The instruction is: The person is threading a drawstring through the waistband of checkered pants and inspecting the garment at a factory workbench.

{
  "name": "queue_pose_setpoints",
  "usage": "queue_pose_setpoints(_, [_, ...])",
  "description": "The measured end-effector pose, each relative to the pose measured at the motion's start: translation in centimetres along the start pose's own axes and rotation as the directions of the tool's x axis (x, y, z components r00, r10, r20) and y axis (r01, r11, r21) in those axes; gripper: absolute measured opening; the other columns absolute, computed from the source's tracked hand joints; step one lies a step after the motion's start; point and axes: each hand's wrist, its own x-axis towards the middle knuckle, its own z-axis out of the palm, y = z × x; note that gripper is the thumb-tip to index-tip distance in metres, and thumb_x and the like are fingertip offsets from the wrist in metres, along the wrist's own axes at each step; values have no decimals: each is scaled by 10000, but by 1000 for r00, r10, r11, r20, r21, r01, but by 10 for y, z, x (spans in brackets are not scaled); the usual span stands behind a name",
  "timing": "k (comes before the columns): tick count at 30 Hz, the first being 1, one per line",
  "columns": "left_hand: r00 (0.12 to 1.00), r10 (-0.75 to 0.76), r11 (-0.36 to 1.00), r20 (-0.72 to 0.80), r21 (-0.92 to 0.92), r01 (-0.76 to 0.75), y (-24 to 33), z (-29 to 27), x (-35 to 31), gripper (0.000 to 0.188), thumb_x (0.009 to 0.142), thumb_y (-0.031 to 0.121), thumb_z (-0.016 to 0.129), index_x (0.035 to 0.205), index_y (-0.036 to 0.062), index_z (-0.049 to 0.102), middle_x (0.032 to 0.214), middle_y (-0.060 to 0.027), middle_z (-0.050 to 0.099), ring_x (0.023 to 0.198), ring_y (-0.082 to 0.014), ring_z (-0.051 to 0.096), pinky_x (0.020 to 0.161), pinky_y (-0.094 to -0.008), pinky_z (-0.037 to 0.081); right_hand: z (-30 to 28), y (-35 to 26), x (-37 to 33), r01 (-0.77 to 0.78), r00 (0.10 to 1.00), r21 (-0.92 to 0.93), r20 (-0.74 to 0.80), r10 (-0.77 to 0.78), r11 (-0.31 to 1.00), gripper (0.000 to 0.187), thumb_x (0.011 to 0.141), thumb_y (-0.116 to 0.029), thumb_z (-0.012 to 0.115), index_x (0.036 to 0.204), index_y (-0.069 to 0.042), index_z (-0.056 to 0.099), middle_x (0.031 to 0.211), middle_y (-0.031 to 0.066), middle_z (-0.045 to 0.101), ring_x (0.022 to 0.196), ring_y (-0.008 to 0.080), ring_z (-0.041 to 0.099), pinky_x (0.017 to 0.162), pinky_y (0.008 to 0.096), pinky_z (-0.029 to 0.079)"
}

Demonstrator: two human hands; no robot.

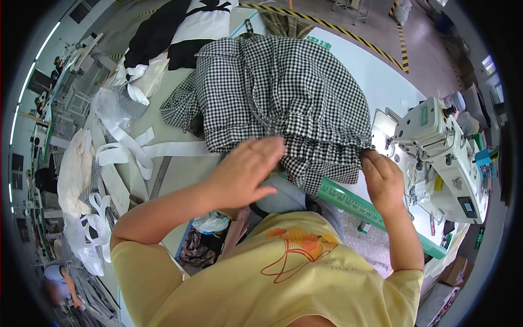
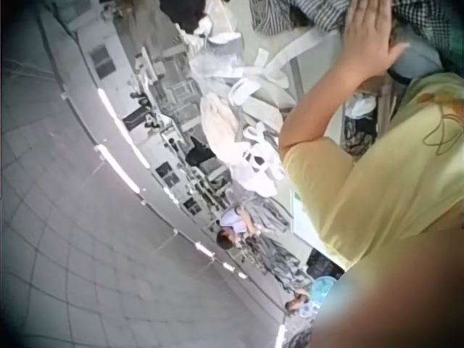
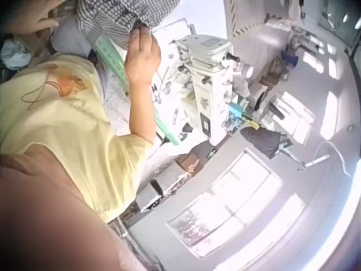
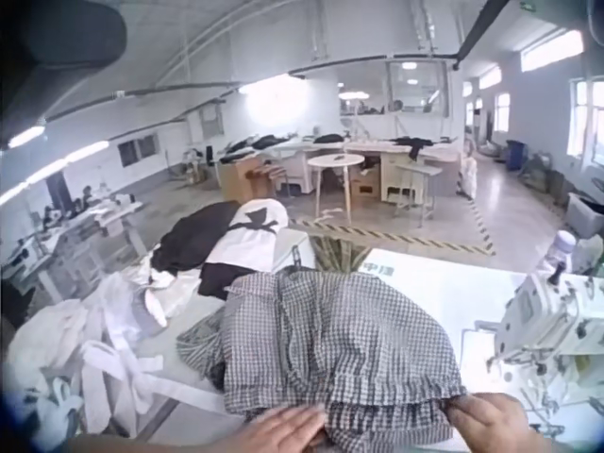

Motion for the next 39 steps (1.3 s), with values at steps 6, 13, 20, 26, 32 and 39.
queue_pose_setpoints(6, [978, -206, 946, 23, 261, 193, -15, -12, -18, 684, 764, 247, 651, 1322, -12, 352, 1342, -179, 408, 1231, -333, 400, 1030, -460, 274, -42, 5, 26, 214, 977, -111, 13, -214, 971, 292, 669, -126, 544, 925, 2, 605, 1001, 100, 586, 816, 252, 580, 672, 350, 494])
queue_pose_setpoints(13, [934, -353, 925, -56, 132, 357, -20, -3, -8, 496, 757, 173, 634, 1173, -36, 462, 1133, -185, 539, 1035, -340, 521, 858, -426, 414, -83, -8, 50, 340, 936, -150, -43, -350, 928, 248, 624, -130, 582, 833, -1, 618, 932, 102, 589, 773, 251, 571, 626, 341, 482])
queue_pose_setpoints(20, [908, -304, 739, -289, 529, 416, -67, -60, -36, 305, 657, 204, 655, 916, 52, 601, 909, -132, 609, 864, -302, 575, 805, -417, 423, -84, 13, 32, 399, 916, -157, 29, -399, 904, 215, 562, -123, 625, 747, -19, 588, 822, 75, 567, 724, 234, 535, 597, 354, 445])
queue_pose_setpoints(26, [859, -440, 667, -263, 544, 509, -79, -49, -61, 220, 656, 174, 639, 836, 52, 604, 850, -137, 617, 834, -305, 584, 764, -416, 444, -53, 23, 14, 377, 926, -91, 43, -374, 922, 162, 599, -149, 638, 727, -63, 587, 848, 49, 555, 734, 222, 512, 610, 354, 436])
queue_pose_setpoints(32, [954, -214, 802, -210, 520, 294, -36, 9, -63, 116, 722, 159, 568, 806, 81, 584, 719, -66, 550, 709, -252, 545, 662, -392, 426, -11, 8, -32, 284, 950, -93, 165, -266, 954, 222, 696, -119, 532, 891, -51, 610, 959, 56, 567, 824, 228, 525, 723, 364, 441])
queue_pose_setpoints(39, [897, -413, 856, -161, 269, 442, 9, 15, -52, 366, 684, 161, 590, 1016, 10, 561, 862, -112, 563, 806, -275, 529, 723, -399, 396, 8, -12, -45, 36, 987, -83, 157, -22, 996, 331, 699, -80, 568, 1024, -38, 615, 1001, 65, 571, 814, 219, 529, 721, 343, 429])
